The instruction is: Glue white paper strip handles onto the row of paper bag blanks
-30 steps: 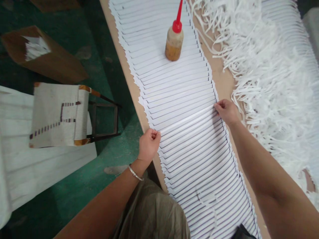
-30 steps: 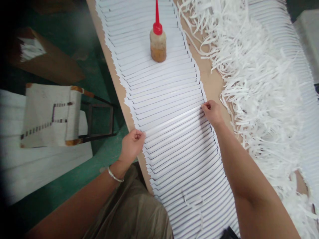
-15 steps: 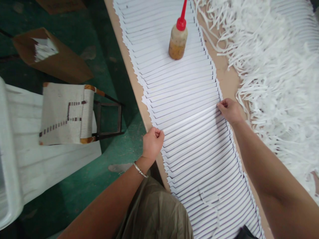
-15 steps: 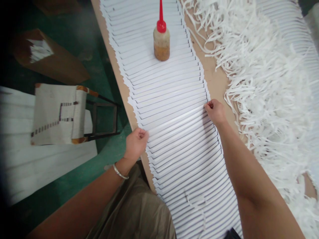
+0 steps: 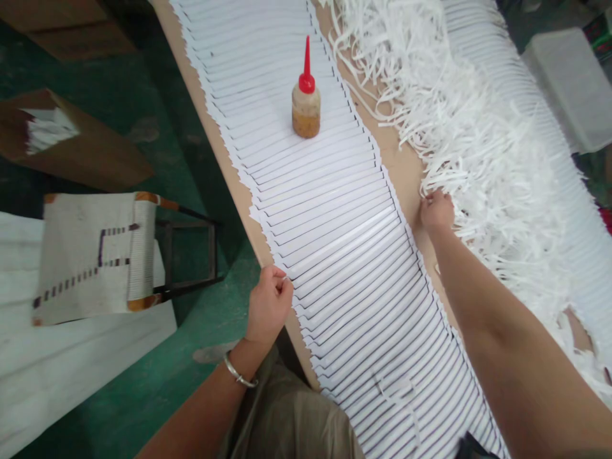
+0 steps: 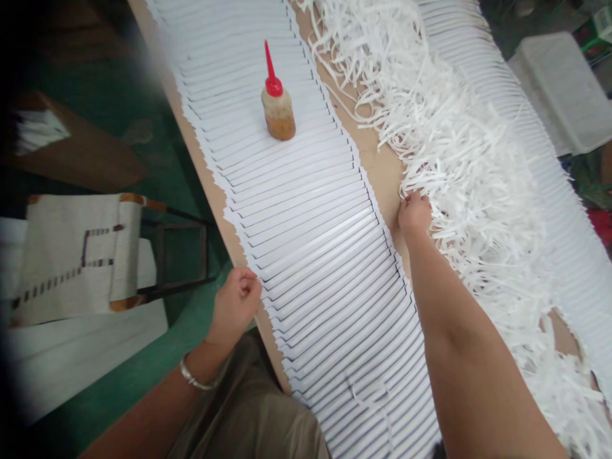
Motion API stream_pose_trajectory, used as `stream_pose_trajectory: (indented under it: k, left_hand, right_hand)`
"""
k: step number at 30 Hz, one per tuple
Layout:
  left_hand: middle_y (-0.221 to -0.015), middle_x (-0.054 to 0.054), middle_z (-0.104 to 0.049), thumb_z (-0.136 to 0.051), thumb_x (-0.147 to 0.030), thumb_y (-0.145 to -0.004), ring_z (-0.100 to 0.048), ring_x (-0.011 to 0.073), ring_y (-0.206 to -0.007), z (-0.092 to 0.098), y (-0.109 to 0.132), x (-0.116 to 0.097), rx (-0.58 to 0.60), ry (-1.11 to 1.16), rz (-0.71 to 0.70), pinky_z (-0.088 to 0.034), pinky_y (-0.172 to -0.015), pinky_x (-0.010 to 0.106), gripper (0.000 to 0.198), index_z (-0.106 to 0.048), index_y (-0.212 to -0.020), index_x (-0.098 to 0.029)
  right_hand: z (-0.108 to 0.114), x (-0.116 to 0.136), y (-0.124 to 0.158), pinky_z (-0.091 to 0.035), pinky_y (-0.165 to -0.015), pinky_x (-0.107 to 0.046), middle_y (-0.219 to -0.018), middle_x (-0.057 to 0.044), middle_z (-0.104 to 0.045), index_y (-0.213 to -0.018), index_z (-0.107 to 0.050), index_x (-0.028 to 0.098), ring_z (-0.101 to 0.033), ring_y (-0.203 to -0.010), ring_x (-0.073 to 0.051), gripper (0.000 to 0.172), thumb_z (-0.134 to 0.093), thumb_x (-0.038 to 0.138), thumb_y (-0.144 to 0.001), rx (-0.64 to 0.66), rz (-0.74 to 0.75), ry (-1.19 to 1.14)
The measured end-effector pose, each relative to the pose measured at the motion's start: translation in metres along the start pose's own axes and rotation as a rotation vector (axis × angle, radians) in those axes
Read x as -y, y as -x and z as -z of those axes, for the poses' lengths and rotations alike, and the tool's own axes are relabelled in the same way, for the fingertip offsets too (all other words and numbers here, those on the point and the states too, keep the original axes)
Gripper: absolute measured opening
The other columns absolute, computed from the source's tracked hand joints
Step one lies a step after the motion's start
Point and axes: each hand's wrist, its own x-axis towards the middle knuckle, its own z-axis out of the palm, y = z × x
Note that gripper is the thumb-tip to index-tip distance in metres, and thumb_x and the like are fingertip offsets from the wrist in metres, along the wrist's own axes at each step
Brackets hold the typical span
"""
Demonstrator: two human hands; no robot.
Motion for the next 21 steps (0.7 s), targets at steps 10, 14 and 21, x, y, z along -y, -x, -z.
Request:
stream_pose_trajectory:
  k: [10,14,21]
  left_hand:
    - [-0.114,0.009,-0.068,-0.047,-0.025,-0.097,-0.068,0.0166,-0.086,-0.016,0.021,-0.038,0.177,0.132,-0.396,-0.056,-0.079,0.030,0.022,-0.063,-0.112,-0.021]
    - [-0.136,0.010,-0.063,-0.042,-0.024,-0.100,-0.061,0.0221,-0.123,-0.031,0.037,-0.077,0.372,0.211,-0.587,-0.053,-0.099,0.035,0.035,-0.062,-0.128,-0.024]
    - [-0.066,0.001,-0.065,-0.052,-0.034,-0.094,-0.062,0.0160,-0.062,-0.011,0.029,-0.057,0.546,0.229,-0.234,-0.047,-0.060,0.026,0.023,-0.067,-0.084,-0.020]
  right_hand:
    - [0.079,0.004,0.103,-0.040,-0.095,-0.048,-0.084,-0.011,-0.069,-0.090,-0.066,0.017,-0.063,-0.089,-0.028,0.019,-0.050,0.028,-0.092,0.244,0.455,0.104]
    - [0.122,0.051,0.183,-0.046,-0.082,-0.033,-0.077,-0.004,-0.070,-0.089,-0.062,0.021,-0.063,-0.074,-0.018,0.014,-0.050,0.025,-0.096,0.715,0.781,-0.275]
    - [0.128,0.079,0.205,-0.048,-0.070,-0.029,-0.083,-0.003,-0.073,-0.096,-0.068,0.023,-0.065,-0.074,-0.018,0.020,-0.053,0.036,-0.097,0.921,0.705,-0.507]
